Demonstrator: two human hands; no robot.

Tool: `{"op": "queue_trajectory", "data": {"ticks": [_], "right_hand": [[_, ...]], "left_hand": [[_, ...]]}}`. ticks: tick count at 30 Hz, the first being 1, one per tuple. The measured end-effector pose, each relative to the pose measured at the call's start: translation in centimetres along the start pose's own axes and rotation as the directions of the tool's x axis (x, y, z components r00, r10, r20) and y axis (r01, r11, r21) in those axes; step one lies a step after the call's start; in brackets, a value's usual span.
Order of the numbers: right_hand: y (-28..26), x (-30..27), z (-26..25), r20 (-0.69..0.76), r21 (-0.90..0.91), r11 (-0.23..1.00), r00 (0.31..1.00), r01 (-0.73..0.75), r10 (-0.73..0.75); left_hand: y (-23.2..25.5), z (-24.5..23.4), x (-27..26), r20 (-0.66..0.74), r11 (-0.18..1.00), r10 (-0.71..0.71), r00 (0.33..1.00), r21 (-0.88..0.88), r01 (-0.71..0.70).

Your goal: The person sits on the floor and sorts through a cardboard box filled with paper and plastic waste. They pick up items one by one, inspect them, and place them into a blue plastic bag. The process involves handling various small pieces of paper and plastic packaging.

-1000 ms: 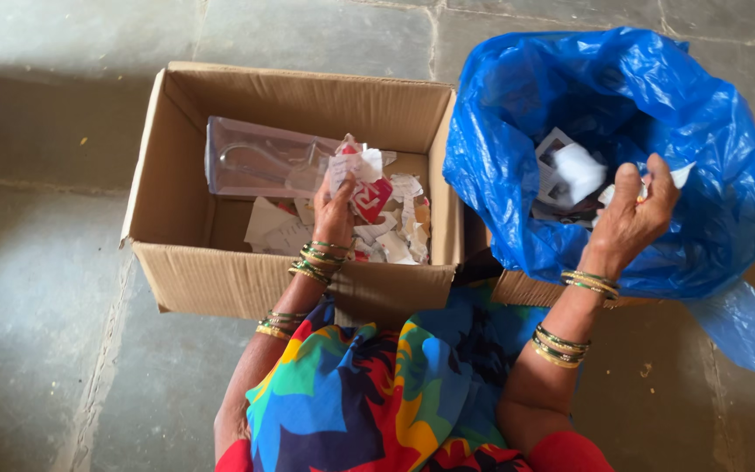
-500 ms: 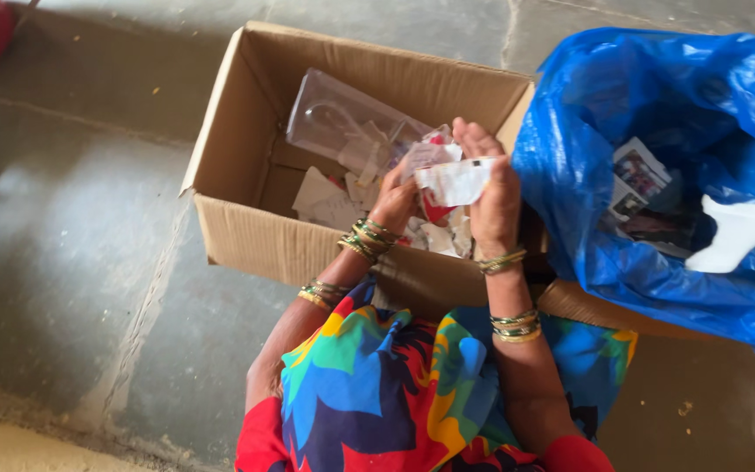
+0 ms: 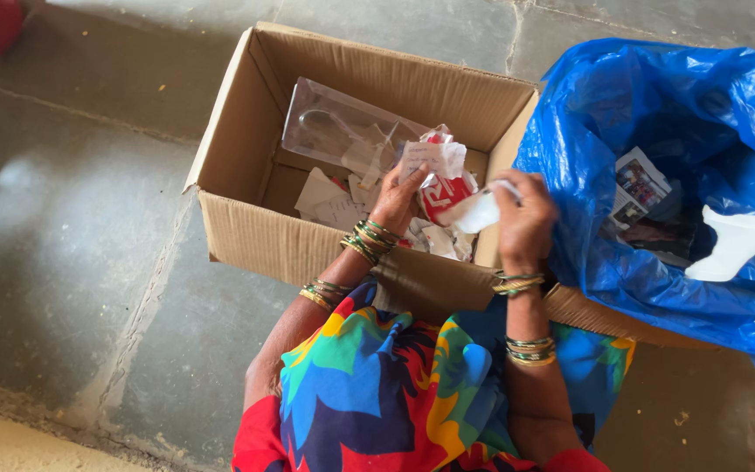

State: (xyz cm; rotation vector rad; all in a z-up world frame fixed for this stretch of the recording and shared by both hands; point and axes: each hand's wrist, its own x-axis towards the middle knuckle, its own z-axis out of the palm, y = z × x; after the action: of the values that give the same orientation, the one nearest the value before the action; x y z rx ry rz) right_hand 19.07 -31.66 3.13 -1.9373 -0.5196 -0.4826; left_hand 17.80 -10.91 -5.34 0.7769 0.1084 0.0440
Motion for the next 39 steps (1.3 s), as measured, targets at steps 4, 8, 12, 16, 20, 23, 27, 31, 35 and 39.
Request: {"op": "queue_trajectory", "data": {"ticks": [4, 8, 12, 16, 20, 23, 27, 31, 35, 39], "right_hand": [[-0.3, 1.4, -3.8, -0.188, 0.006, 0.998, 0.980, 0.070, -0.067], [0.0, 1.9, -6.9, -0.336, 0.009, 0.995, 0.937, 0.102, -0.093], [2.8, 2.4, -9.3, -0.424, -0.264, 0.961, 0.884, 0.088, -0.197], [5.0, 2.5, -12.9, -0.539, -0.387, 0.920, 0.826, -0.068, -0.166], [2.5, 1.5, -12.9, -0.501, -0.563, 0.826, 0.778, 0.040, -0.379], [0.2, 1.9, -9.7, -0.407, -0.329, 0.933, 0.870, 0.146, -0.279], [-1.7, 1.2, -3.6, -0.211, 0.094, 0.986, 0.971, 0.135, -0.113], [-1.7, 0.3, 1.5, -0.061, 0.174, 0.985, 0.998, -0.006, 0.017], [-1.0, -0.4, 3.2, 0.026, 0.255, 0.961, 0.994, -0.108, 0.104], [-0.7, -0.6, 3.7, 0.053, 0.319, 0.922, 0.976, -0.219, 0.213]], "left_hand": [[-0.9, -0.7, 0.3, -0.019, 0.999, 0.043, 0.999, 0.019, -0.043], [0.1, 0.1, -0.3, -0.014, 1.000, 0.013, 1.000, 0.003, -0.012], [1.5, 1.5, -1.1, 0.089, 1.000, 0.019, 0.996, 0.010, -0.020], [1.5, 1.3, -0.9, 0.071, 1.000, 0.016, 0.997, 0.010, -0.017], [0.7, 0.7, -0.6, 0.058, 1.000, 0.015, 0.998, 0.006, -0.015], [0.2, 0.2, -0.5, 0.048, 0.999, 0.045, 0.998, -0.005, -0.045], [-0.4, -0.2, 0.0, 0.098, 0.996, 0.090, 0.991, 0.000, -0.090], [0.2, 0.5, -0.5, 0.125, 0.996, 0.035, 0.992, 0.075, -0.045], [1.6, 1.9, -1.8, 0.171, 0.992, -0.061, 0.983, 0.122, 0.040], [2.4, 2.7, -2.3, 0.246, 0.981, -0.066, 0.967, 0.191, 0.018]]}}
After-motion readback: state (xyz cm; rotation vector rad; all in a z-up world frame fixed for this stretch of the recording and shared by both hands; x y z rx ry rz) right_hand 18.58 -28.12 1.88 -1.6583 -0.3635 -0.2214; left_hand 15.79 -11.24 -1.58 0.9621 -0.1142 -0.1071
